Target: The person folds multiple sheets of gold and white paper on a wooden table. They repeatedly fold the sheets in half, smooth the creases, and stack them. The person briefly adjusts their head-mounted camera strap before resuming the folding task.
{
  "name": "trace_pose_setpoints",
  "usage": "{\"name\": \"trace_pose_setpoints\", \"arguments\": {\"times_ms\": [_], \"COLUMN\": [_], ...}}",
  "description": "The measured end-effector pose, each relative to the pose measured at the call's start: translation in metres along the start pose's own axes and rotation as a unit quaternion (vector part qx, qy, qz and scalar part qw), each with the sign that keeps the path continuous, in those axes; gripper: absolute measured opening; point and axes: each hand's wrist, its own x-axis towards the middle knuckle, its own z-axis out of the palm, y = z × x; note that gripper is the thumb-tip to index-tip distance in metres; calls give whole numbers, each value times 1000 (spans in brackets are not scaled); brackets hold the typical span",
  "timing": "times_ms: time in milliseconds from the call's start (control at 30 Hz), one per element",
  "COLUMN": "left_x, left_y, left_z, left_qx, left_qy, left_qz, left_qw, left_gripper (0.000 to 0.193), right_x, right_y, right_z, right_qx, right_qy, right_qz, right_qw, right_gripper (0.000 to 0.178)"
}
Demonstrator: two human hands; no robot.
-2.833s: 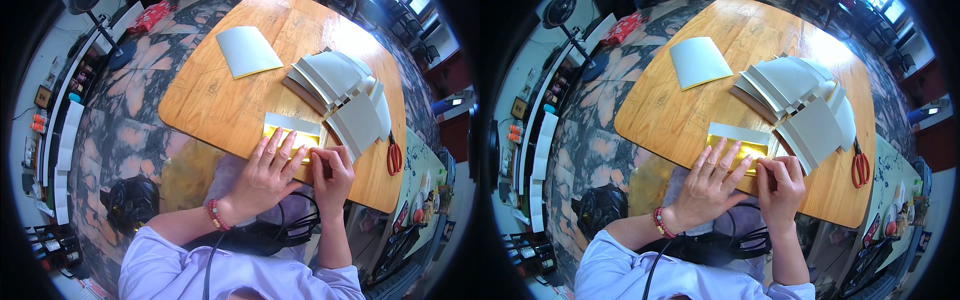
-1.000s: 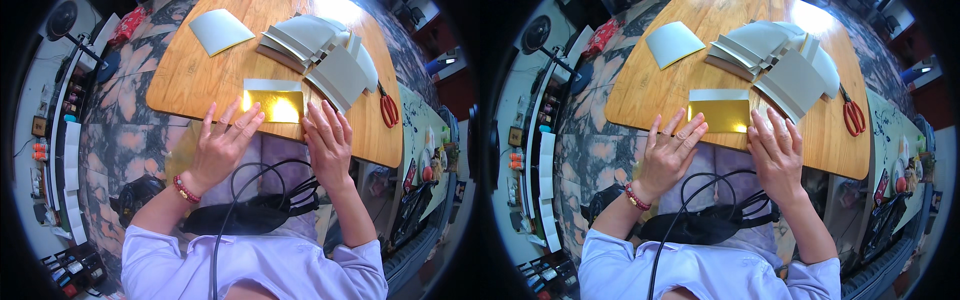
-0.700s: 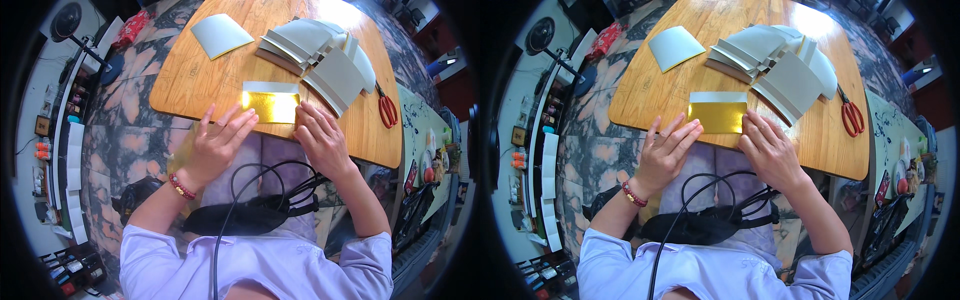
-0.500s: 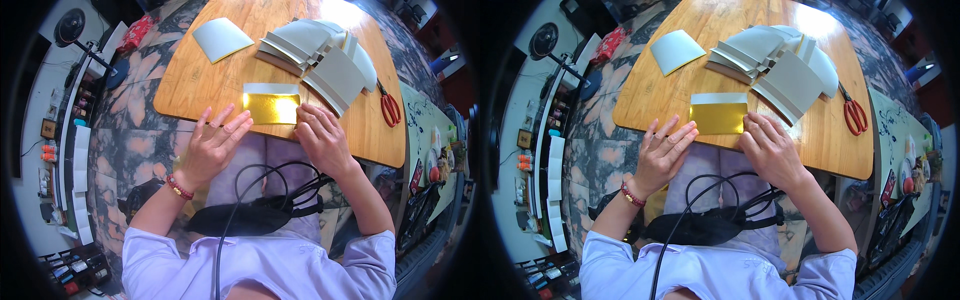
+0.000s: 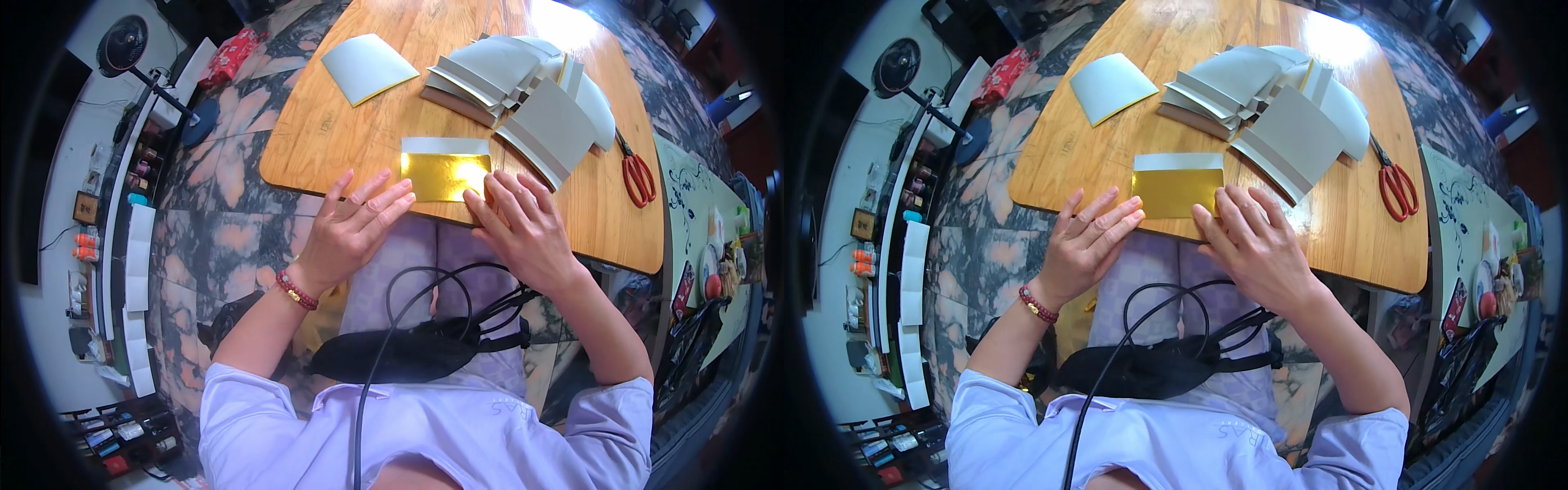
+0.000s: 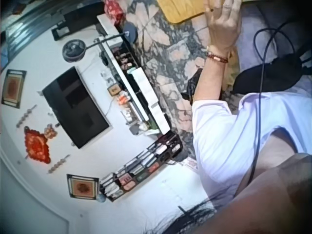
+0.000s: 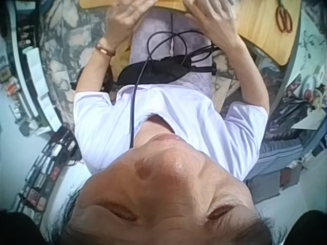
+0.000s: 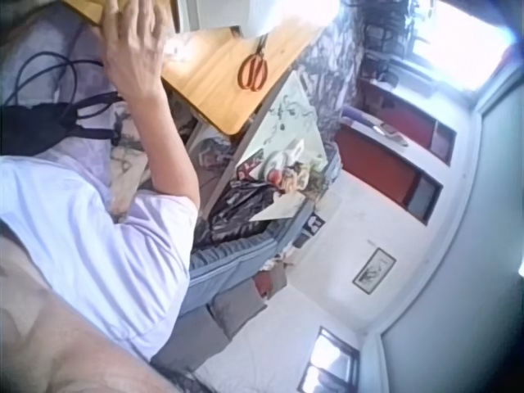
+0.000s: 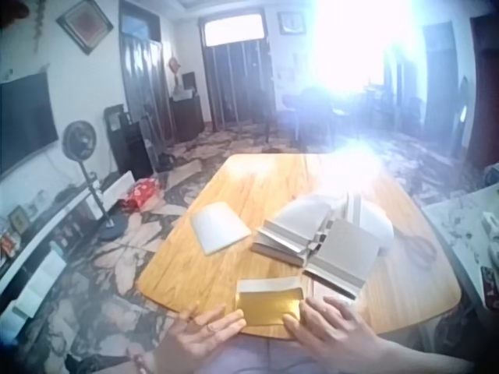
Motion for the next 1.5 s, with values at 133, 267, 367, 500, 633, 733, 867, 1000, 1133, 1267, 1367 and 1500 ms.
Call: {"name": "trace_pose_setpoints", "arguments": {"times_ms": [133,267,367,500,633,733,867,1000,1133,1267,1367,1500], "left_x": [2,20,43,54,63,64,64,65,64,66,69,83], "left_y": [-1,-13,-15,-23,-25,-27,-28,-27,-28,-28,-32,-43], "left_z": [1,0,1,4,-3,-1,-1,-1,-2,-4,-5,-3], "left_qx": [-61,-166,-216,-295,-319,-301,-305,-307,-307,-306,-297,-304], "left_qy": [14,52,74,18,-17,-38,-41,-41,-45,-49,-48,-60], "left_qz": [-14,-41,-64,-122,-163,-159,-158,-153,-154,-154,-135,-98], "left_qw": [998,984,971,947,934,940,938,939,938,938,944,946], "left_gripper": [40,20,10,22,52,70,69,68,67,67,67,57], "right_x": [-7,4,16,43,72,84,94,101,98,84,84,81], "right_y": [6,12,22,27,34,44,56,64,64,66,52,45], "right_z": [-5,-3,-6,-3,-5,-1,0,-4,-8,-6,-14,-7], "right_qx": [53,131,188,235,300,357,366,371,362,349,347,337], "right_qy": [9,60,43,81,30,-66,-147,-221,-245,-233,-198,-116], "right_qz": [30,49,64,122,195,234,259,297,293,260,250,234], "right_qw": [998,988,979,961,933,902,882,851,850,869,882,905], "right_gripper": [48,29,23,26,47,55,52,38,29,27,26,19]}}
